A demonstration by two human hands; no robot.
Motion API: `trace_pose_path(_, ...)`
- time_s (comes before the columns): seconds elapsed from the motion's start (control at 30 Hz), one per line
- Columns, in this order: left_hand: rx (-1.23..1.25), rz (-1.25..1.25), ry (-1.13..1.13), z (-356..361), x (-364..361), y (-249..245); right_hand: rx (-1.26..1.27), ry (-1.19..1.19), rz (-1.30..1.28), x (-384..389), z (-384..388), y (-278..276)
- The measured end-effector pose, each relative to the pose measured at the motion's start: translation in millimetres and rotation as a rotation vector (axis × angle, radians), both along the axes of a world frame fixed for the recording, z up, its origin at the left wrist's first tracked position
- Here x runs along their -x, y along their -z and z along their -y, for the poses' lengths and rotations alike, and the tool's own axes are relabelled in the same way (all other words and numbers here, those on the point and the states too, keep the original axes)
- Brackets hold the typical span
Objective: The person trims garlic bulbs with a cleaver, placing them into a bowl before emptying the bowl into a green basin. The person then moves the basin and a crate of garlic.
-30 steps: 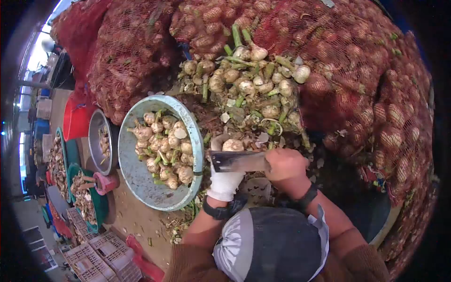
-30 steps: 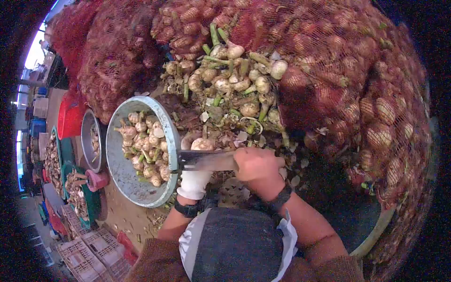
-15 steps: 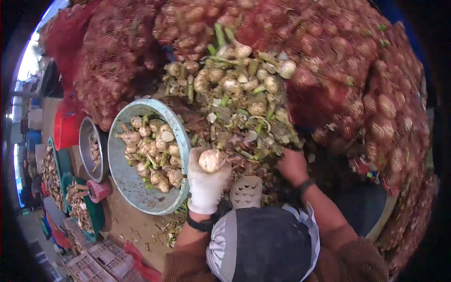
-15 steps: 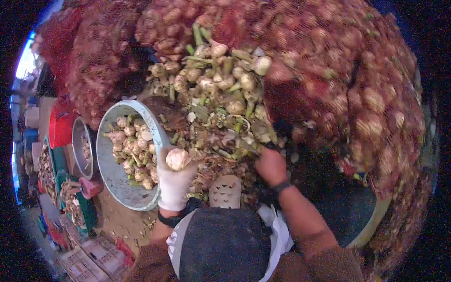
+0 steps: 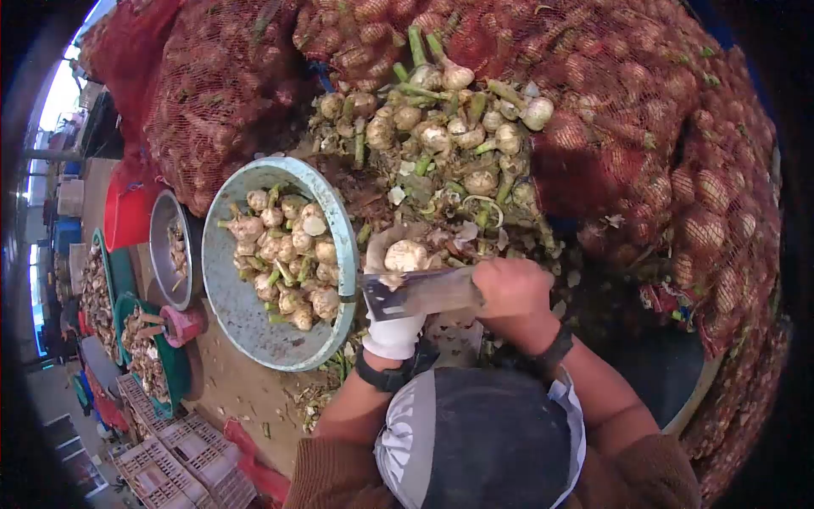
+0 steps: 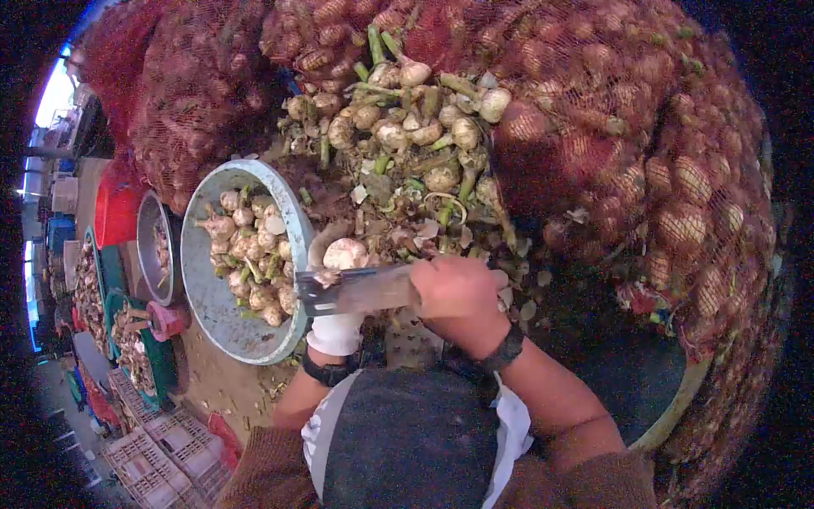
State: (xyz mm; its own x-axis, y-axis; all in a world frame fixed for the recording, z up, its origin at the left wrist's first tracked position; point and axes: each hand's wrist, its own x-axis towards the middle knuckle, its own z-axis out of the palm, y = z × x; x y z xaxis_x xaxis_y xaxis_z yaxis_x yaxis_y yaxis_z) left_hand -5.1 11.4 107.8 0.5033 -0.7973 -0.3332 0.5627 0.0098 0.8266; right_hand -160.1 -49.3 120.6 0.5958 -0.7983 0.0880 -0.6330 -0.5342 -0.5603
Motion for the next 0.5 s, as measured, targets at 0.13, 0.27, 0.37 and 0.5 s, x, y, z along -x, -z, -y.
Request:
trace_pose_path(0.13,-0.153,0.651,0.039,-10.3,-0.2,27.0,0.220,-0.136,0.021,0.2,-3.7,2.7)
trace_pose_path(0.27,-0.125,0.321,0.082,-16.8,-0.1,15.9,0.231,-0.174,0.046,1.7,-0.5,12.5)
trace_pose_path(0.37,-0.487,0.799,0.332,-9.9,-4.0,-22.4,0.024,0.105,-0.120,29.6,3.5,73.8)
trace_pose_path(0.5,-0.442,0.482,0.268,-15.4,-4.9,-15.7,-0.350,0.259,-0.172,37.1,-1.5,70.1)
